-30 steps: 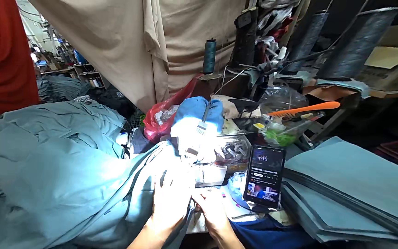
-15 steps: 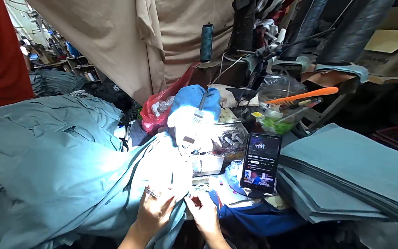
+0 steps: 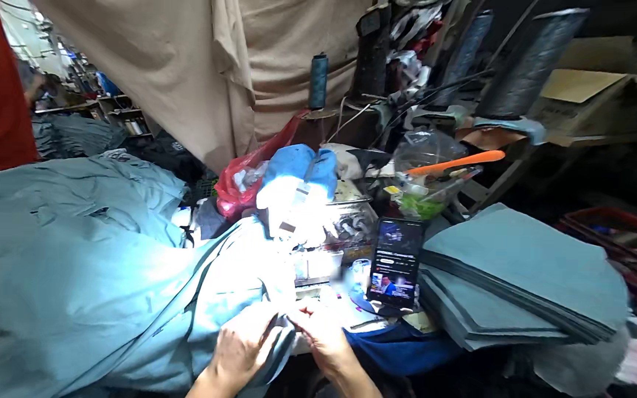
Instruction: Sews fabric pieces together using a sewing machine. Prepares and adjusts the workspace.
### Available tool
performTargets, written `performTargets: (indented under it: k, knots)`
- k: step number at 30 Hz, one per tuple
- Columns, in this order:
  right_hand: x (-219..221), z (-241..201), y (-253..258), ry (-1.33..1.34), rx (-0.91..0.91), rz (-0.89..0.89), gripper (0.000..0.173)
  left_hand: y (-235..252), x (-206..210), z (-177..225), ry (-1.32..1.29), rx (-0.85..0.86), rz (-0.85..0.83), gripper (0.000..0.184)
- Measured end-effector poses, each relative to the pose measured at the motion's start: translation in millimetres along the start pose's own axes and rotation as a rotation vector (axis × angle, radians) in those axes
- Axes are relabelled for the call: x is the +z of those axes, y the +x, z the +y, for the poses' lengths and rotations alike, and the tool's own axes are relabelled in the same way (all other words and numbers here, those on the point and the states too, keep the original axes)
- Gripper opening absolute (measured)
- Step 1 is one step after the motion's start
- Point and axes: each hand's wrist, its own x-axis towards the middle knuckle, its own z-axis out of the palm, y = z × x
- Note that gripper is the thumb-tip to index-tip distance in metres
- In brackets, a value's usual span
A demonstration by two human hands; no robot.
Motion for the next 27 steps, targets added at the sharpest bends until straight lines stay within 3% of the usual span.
performTargets:
  k: [3, 8, 12, 15, 19, 23, 27]
  knots:
    - [-2, -3, -1, 0.016, -0.035, -0.026, 0.005, 3, 5, -3, -0.044, -0.017, 0.078, 0.021]
    - [-6, 1, 7, -0.039, -0.033, -0.017, 0.004, 26, -21, 2, -0.239, -0.214, -0.035, 0.021]
    - [4, -8, 10, -0.021, 0.029, 0.067, 0.01, 35, -25, -1, -0.15, -0.09, -0.159, 0.027]
    - [4, -4, 19, -0.078, -0.065, 0.107, 0.007, 41, -22, -3, -0.164, -0.05, -0.089, 0.034]
    - [3, -1, 20, -0.052, -0.031, 0.195, 0.006, 47, -11, -13, -0.148, -0.025, 0.029, 0.032]
    - [6, -10, 10, 0.256, 0.224, 0.056, 0.012, 52, -4, -17, -0.043, 0.032, -0.143, 0.037]
    - [6, -6, 10, 0.197, 0.245, 0.0, 0.01, 60, -8, -21, 0.038, -0.021, -0.258, 0.04]
